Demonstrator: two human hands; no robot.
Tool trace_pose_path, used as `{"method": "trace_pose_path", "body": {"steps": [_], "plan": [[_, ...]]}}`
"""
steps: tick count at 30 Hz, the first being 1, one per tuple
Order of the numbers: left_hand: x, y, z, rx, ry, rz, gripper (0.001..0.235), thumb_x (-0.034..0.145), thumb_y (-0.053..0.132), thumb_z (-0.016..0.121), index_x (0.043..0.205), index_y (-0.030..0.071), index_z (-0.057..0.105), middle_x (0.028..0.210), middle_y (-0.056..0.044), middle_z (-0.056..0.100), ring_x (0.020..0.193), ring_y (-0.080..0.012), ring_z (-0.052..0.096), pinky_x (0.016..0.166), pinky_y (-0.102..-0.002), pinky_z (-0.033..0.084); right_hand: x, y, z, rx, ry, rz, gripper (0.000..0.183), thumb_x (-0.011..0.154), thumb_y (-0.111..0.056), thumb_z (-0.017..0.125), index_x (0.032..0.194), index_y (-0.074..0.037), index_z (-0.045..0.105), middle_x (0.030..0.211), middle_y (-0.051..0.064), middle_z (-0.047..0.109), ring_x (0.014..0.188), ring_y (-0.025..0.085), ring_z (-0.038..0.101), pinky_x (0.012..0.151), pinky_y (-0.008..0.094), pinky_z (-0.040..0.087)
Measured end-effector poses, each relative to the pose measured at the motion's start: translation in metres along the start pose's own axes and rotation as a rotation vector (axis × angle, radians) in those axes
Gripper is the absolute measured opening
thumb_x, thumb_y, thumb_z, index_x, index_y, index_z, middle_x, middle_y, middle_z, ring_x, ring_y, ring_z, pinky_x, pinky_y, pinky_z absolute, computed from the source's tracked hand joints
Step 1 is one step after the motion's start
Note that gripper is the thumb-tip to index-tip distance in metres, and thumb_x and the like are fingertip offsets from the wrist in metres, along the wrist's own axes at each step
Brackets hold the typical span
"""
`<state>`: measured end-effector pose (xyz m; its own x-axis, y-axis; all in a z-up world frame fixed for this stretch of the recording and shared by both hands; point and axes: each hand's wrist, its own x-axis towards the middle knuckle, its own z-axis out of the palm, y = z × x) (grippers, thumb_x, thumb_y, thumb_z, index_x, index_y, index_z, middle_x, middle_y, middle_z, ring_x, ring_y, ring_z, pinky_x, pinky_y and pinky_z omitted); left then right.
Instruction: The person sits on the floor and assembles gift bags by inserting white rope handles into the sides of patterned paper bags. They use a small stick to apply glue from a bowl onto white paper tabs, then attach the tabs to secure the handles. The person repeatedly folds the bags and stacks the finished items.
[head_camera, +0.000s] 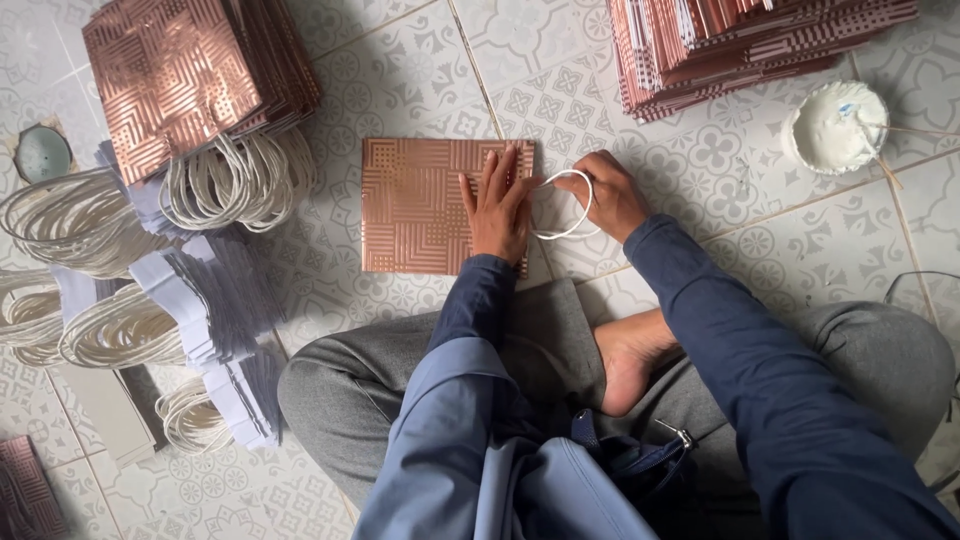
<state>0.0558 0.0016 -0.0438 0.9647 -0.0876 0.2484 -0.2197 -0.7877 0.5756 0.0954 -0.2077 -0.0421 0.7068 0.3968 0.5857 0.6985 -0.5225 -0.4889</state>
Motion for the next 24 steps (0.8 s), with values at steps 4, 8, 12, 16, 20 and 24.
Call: {"method": "trace_pose_path", "body": {"steps": [4,8,12,16,20,24], "plan": [[0.001,0.003,-0.003,0.013,0.008,0.003,0.022,0.104,0.027,0.054,0.118,0.041,0.065,0.162,0.007,0.039,0.155,-0.0201,0.028,0.127,-0.056,0.001,0.002,-0.002,-0.002,-0.002,0.003,-0.008,0.017,0.105,-0.007,0.065,0.099,-0.013,0.079,0.088,0.007,0.058,0.08,0.028,0.062,0.071,0.039,0.055],[0.001,0.002,-0.005,-0.045,-0.009,-0.03,0.035,0.107,0.023,0.048,0.13,0.045,0.061,0.162,0.009,0.04,0.155,-0.0167,0.028,0.128,-0.051,0.0,0.003,-0.004,-0.001,-0.014,0.017,-0.031,0.019,0.104,-0.004,0.065,0.101,-0.014,0.08,0.088,0.007,0.057,0.079,0.027,0.061,0.07,0.038,0.055],[0.001,-0.006,0.003,-0.08,0.006,-0.055,0.046,0.108,0.018,0.043,0.147,0.041,0.049,0.162,0.01,0.041,0.154,-0.0124,0.029,0.128,-0.046,-0.002,-0.005,0.007,0.008,-0.023,0.049,-0.038,0.015,0.105,-0.01,0.068,0.098,-0.013,0.08,0.086,0.005,0.056,0.077,0.025,0.06,0.069,0.036,0.054],[0.002,-0.006,0.002,-0.11,0.001,-0.061,0.044,0.109,0.021,0.042,0.15,0.036,0.047,0.161,0.008,0.042,0.154,-0.0127,0.03,0.128,-0.046,-0.002,-0.003,0.004,0.007,-0.027,0.049,-0.042,0.017,0.105,-0.007,0.066,0.098,-0.013,0.08,0.087,0.006,0.057,0.078,0.026,0.06,0.068,0.036,0.054],[0.002,-0.007,0.006,-0.119,0.03,-0.046,0.041,0.11,0.023,0.043,0.149,0.032,0.05,0.16,0.007,0.044,0.154,-0.0165,0.03,0.128,-0.047,-0.001,-0.003,0.006,0.007,-0.019,0.053,-0.05,0.012,0.104,-0.01,0.069,0.098,-0.011,0.079,0.086,0.007,0.056,0.078,0.026,0.06,0.069,0.037,0.054],[0.002,-0.001,0.001,-0.038,0.026,-0.034,0.04,0.111,0.032,0.045,0.15,0.033,0.049,0.161,0.008,0.042,0.155,-0.0174,0.028,0.128,-0.047,0.001,0.005,-0.005,-0.001,-0.034,0.045,-0.05,0.012,0.105,-0.01,0.069,0.098,-0.01,0.079,0.085,0.007,0.055,0.078,0.026,0.06,0.068,0.038,0.054]]}}
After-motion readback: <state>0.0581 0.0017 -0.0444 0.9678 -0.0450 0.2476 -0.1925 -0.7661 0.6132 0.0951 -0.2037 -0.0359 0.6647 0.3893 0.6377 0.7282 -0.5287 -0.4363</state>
